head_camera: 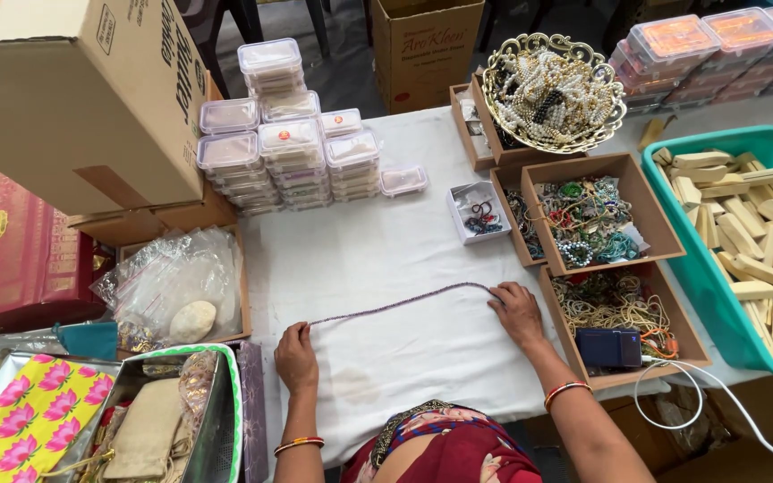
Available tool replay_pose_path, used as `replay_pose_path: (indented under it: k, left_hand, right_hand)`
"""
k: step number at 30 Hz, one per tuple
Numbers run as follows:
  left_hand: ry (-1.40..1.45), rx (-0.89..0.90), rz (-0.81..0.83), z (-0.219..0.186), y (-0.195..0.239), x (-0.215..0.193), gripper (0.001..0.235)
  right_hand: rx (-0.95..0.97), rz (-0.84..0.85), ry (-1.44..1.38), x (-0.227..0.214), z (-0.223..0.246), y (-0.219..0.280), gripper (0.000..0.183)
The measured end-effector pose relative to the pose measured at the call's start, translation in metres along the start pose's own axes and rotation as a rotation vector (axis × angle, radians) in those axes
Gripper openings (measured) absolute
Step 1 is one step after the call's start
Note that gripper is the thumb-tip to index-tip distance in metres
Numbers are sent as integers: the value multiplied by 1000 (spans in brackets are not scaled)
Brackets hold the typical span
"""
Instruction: The person picks up a gold-colored bracelet from a box, places it into a small plastic bag, and then puts the bag into a beige cloth pouch. They repeat this process with a beaded necklace, placing it in a plastic bag and then into a cloth pouch.
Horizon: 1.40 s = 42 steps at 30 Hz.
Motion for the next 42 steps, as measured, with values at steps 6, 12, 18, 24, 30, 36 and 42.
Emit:
replay_pose_path:
  k: [6, 12, 18, 24, 30, 36, 42]
  left_hand:
    - [152, -135, 157, 6, -6, -19, 22]
    - [115, -256, 292, 19, -15, -19, 29]
    - [-183, -300, 258, 11, -29, -13, 45]
    - [-382, 44, 109, -17, -24, 4, 45]
    - [-387, 422, 0, -41, 11, 27, 33]
    - [54, 133, 597, -141, 41, 24, 14]
    - [307, 115, 706, -166, 39, 11, 23]
  right_hand:
    - [-25, 76, 58, 36, -32, 0, 5]
    - [506, -149, -902, 73, -116, 14, 16]
    - [361, 105, -459, 44, -76, -23, 21]
    - [292, 142, 27, 41, -58, -20, 32]
    - [-85, 154, 149, 65, 41, -12, 43]
    - [-312, 234, -392, 62, 177, -38, 58]
    - [-202, 342, -716, 96, 149, -60, 18]
Point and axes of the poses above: each hand's wrist, its own y-axis away from the middle knuckle, its own x-axis out of the palm, z = x × y, the point moved 10 cm from there along -y, towards the middle knuckle, and after that the axes turned 12 degrees about -x, right-handed, at the moved point
